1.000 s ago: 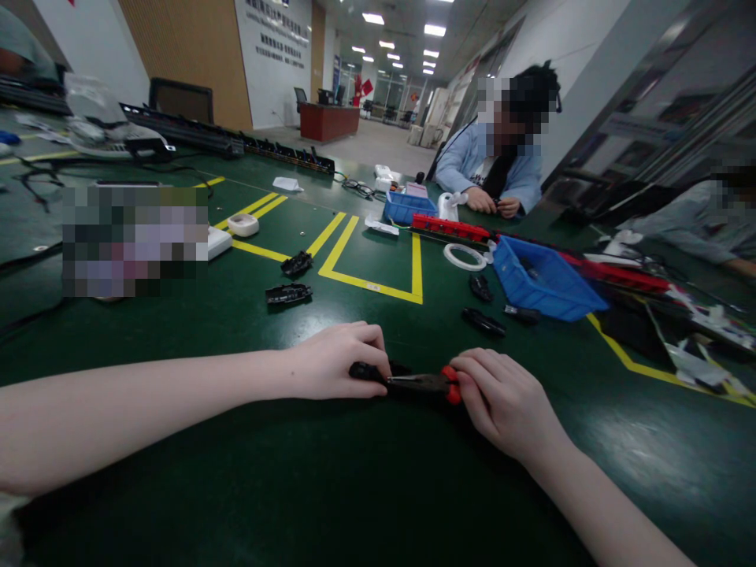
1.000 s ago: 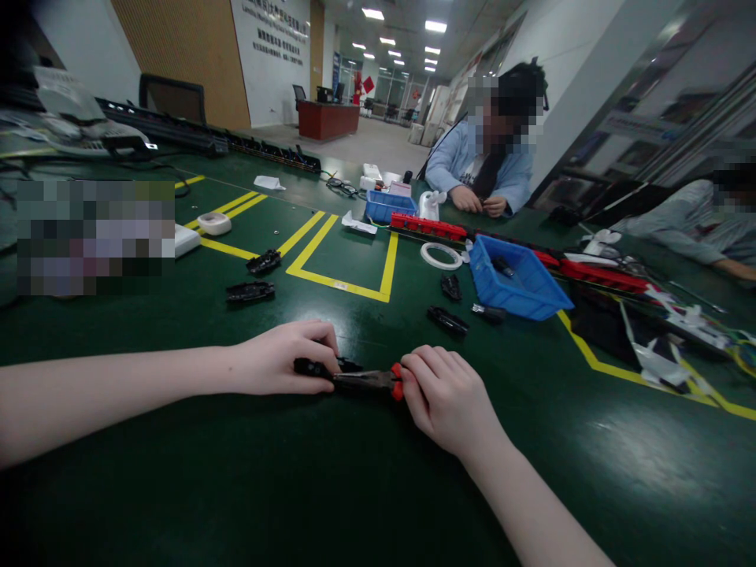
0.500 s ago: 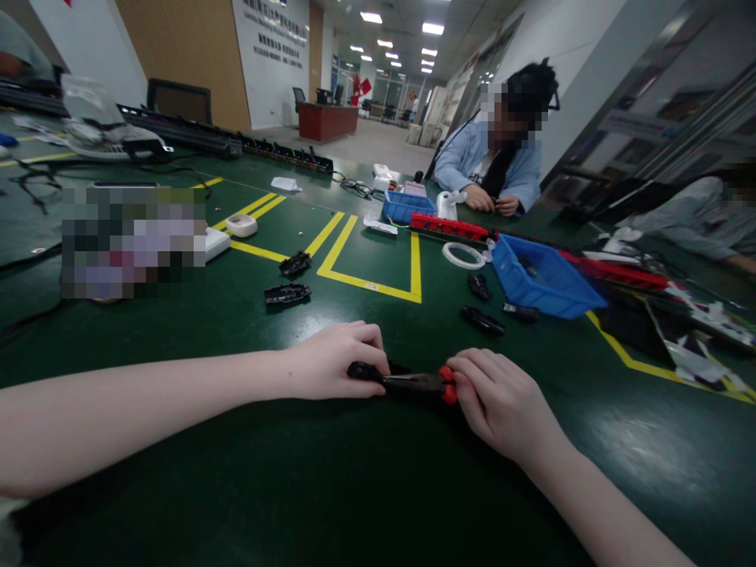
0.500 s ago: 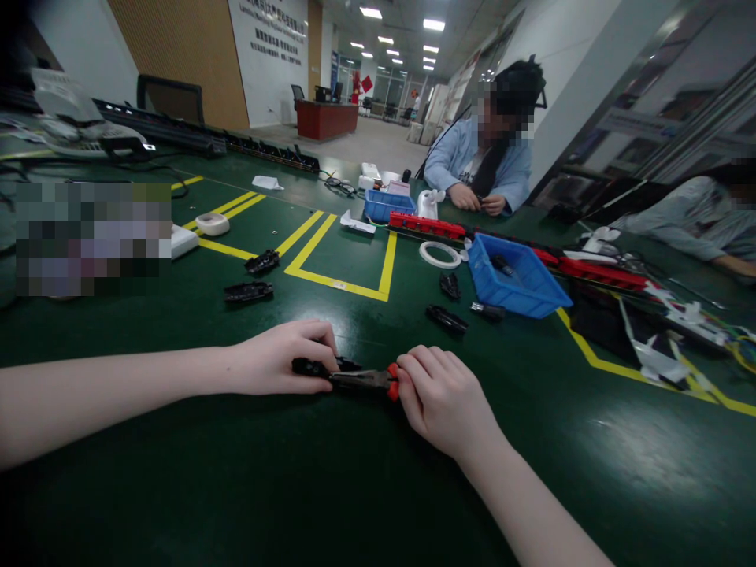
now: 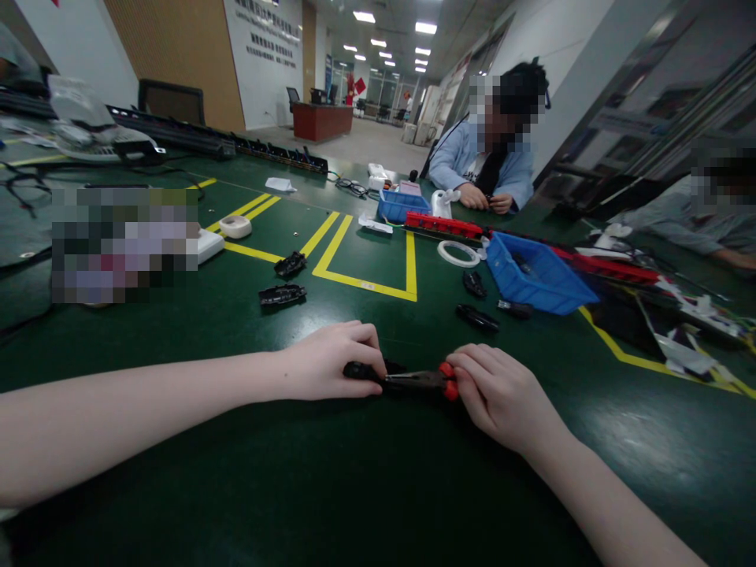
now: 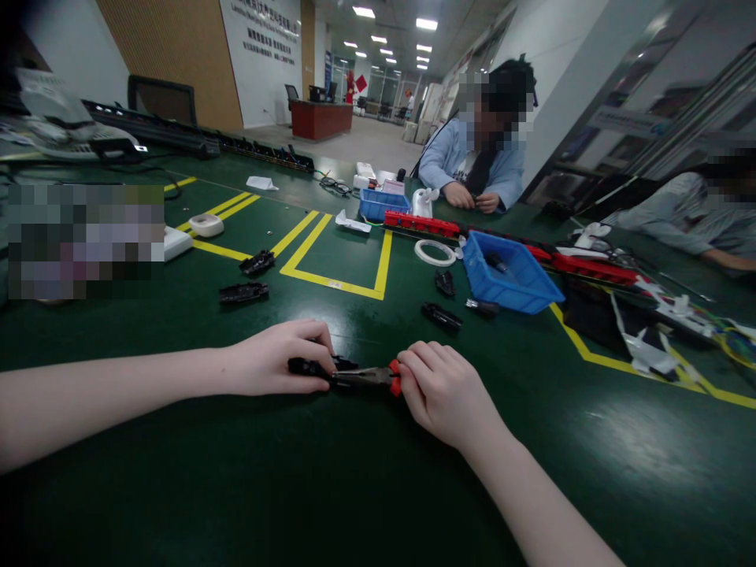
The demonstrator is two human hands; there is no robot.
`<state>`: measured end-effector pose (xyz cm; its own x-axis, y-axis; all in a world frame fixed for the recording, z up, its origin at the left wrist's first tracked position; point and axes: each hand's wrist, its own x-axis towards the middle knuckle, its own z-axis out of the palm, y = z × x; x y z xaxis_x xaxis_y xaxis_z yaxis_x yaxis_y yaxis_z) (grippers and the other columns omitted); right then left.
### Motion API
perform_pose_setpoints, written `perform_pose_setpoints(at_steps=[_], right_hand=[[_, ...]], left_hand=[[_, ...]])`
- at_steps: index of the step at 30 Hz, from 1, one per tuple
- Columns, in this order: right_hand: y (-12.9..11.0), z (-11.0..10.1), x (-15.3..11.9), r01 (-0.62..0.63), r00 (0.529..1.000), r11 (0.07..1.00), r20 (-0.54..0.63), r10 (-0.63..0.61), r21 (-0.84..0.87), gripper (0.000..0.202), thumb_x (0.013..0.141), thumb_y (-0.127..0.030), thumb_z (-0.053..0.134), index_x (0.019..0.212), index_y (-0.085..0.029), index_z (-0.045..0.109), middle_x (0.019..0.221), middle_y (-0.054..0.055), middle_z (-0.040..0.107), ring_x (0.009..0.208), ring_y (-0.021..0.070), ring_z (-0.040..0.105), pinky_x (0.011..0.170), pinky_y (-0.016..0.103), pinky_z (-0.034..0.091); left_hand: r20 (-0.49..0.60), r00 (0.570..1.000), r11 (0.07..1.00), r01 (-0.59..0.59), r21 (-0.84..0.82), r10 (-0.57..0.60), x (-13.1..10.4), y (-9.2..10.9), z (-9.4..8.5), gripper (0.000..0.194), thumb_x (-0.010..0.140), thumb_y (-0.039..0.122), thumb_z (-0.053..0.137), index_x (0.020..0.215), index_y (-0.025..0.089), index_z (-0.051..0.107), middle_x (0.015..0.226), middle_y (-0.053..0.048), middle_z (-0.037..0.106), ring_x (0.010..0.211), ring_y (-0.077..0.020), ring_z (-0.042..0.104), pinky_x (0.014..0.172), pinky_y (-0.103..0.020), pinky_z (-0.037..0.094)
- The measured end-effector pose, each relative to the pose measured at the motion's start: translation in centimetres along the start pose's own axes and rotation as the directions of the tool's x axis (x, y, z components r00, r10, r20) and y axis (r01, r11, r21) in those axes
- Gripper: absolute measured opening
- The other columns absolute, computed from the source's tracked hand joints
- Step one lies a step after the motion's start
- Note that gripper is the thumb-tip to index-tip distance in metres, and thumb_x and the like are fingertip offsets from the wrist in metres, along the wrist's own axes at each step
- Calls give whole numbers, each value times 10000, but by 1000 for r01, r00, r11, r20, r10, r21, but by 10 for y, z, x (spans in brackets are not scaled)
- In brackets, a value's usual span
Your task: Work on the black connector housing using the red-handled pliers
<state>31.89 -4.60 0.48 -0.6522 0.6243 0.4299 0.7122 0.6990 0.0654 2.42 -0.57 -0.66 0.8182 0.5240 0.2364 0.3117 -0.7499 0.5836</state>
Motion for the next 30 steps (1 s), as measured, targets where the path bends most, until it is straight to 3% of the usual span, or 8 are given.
perform_pose_setpoints(at_steps=[24, 30], right_hand=[[-8, 4, 3, -10, 999, 1000, -39, 11, 20, 254, 987, -193, 420, 924, -135, 659, 864, 97, 696, 725, 178, 633, 632, 312, 507], [-7, 6, -1, -8, 999, 1000, -33, 9, 18, 297, 998, -212, 411, 1086, -100, 672, 960, 132, 706, 788, 200, 655, 675, 331, 540]], left_hand=[[-6, 1000, 1000, -5, 7, 5, 0, 1, 0, 132, 906, 257, 726, 1012, 181, 742, 1041, -56, 612, 955, -212, 604, 810, -337, 477], [-3, 1000, 1000, 10, 3, -10, -1, 1, 0, 123, 903, 248, 729, 1009, 188, 738, 1044, -50, 607, 958, -209, 604, 823, -340, 476]])
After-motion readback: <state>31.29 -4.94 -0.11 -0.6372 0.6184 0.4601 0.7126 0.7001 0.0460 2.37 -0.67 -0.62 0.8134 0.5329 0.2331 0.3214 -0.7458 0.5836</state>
